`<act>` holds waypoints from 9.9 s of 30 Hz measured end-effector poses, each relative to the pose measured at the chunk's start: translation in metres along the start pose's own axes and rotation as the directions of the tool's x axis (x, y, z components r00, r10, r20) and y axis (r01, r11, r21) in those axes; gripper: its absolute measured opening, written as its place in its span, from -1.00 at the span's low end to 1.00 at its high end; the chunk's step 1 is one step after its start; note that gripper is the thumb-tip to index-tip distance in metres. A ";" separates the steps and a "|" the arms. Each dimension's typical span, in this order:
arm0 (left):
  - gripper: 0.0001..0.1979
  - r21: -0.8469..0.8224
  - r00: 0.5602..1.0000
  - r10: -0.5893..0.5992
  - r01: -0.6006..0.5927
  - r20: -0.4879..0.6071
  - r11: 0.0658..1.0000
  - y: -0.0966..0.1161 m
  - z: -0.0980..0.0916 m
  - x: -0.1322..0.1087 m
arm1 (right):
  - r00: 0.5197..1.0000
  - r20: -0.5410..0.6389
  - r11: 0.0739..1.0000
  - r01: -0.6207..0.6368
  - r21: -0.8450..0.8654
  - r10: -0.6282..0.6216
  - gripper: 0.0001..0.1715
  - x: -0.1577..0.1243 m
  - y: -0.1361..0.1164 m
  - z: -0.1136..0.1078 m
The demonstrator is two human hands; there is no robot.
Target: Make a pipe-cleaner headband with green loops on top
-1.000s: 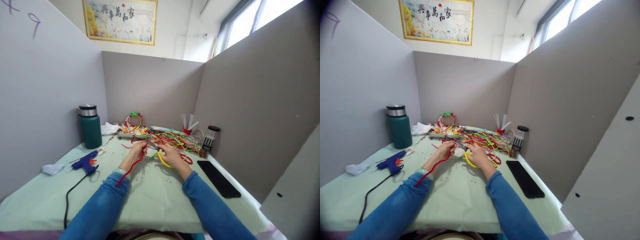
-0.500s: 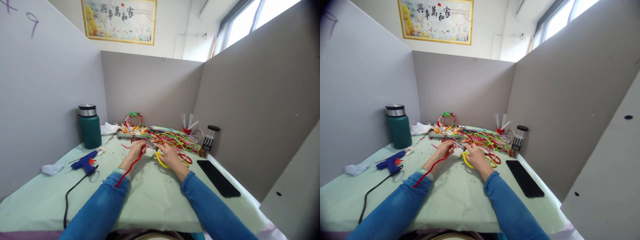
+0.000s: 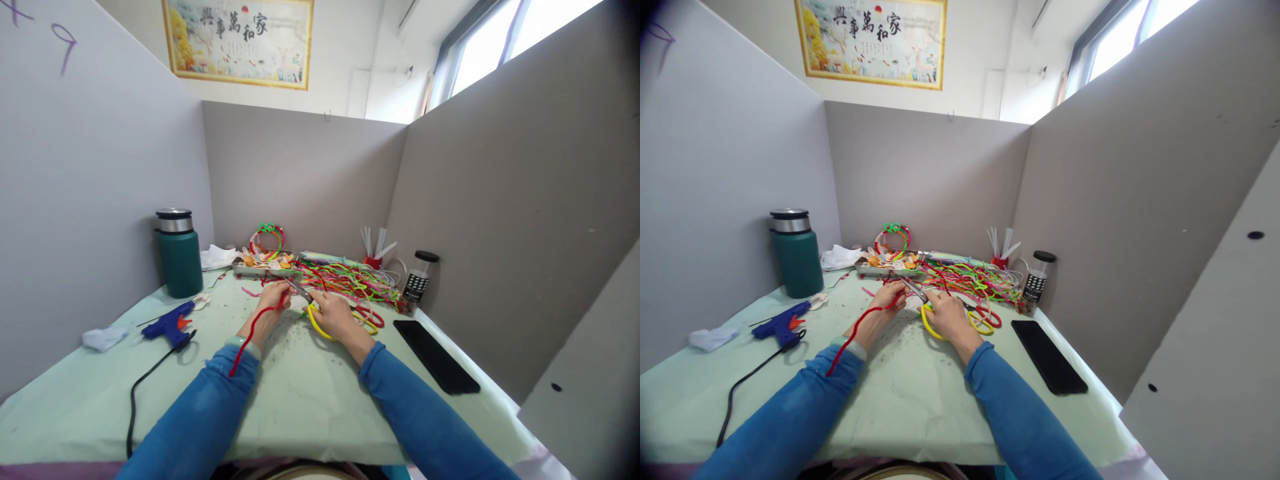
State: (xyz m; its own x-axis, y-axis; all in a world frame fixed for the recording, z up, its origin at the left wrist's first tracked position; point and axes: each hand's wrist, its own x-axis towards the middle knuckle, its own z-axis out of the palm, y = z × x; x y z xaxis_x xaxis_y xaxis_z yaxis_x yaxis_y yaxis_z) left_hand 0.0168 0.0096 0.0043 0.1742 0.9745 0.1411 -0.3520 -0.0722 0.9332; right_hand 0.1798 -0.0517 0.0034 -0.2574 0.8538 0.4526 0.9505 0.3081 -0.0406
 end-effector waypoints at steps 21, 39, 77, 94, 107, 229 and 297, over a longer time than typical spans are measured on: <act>-0.77 -0.095 0.999 -0.042 0.044 0.020 0.995 -0.007 -0.004 0.004 | 0.983 0.029 0.980 -0.178 -0.086 0.181 -0.60 0.006 0.017 -0.006; -0.71 0.090 0.920 -0.105 0.076 0.378 0.993 -0.004 0.008 -0.012 | 0.974 -0.226 0.786 0.124 0.606 0.020 -0.72 0.011 0.009 0.003; -0.85 0.828 0.963 0.079 -0.264 0.259 0.494 -0.023 0.012 -0.011 | 0.989 0.044 0.983 0.134 0.125 -0.140 -0.78 0.003 0.013 0.005; -0.87 0.525 0.971 -0.038 -0.093 0.234 0.846 -0.008 0.022 -0.021 | 0.974 0.075 0.621 -0.196 0.759 0.216 -0.78 0.015 0.011 0.024; -0.82 0.792 0.971 0.086 -0.230 0.221 0.566 -0.017 0.017 -0.014 | 0.998 -0.046 0.904 0.049 0.424 -0.033 -0.82 0.010 0.022 0.021; -0.83 0.617 0.985 0.052 -0.145 0.165 0.774 -0.011 0.014 -0.010 | 0.971 0.109 0.391 -0.186 0.902 0.211 -0.68 0.015 0.015 0.023; -0.68 0.292 0.984 -0.163 0.137 0.067 0.946 -0.009 0.013 -0.012 | 0.944 0.259 0.233 -0.303 0.924 0.203 -0.87 0.011 -0.002 0.020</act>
State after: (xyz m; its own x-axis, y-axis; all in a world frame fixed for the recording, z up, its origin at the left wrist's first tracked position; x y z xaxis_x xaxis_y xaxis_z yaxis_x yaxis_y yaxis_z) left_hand 0.0297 -0.0047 -0.0019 0.2902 0.9569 0.0083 -0.0405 0.0036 0.9992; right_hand 0.1713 -0.0349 -0.0095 -0.0950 0.9774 0.1887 0.1386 0.2007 -0.9698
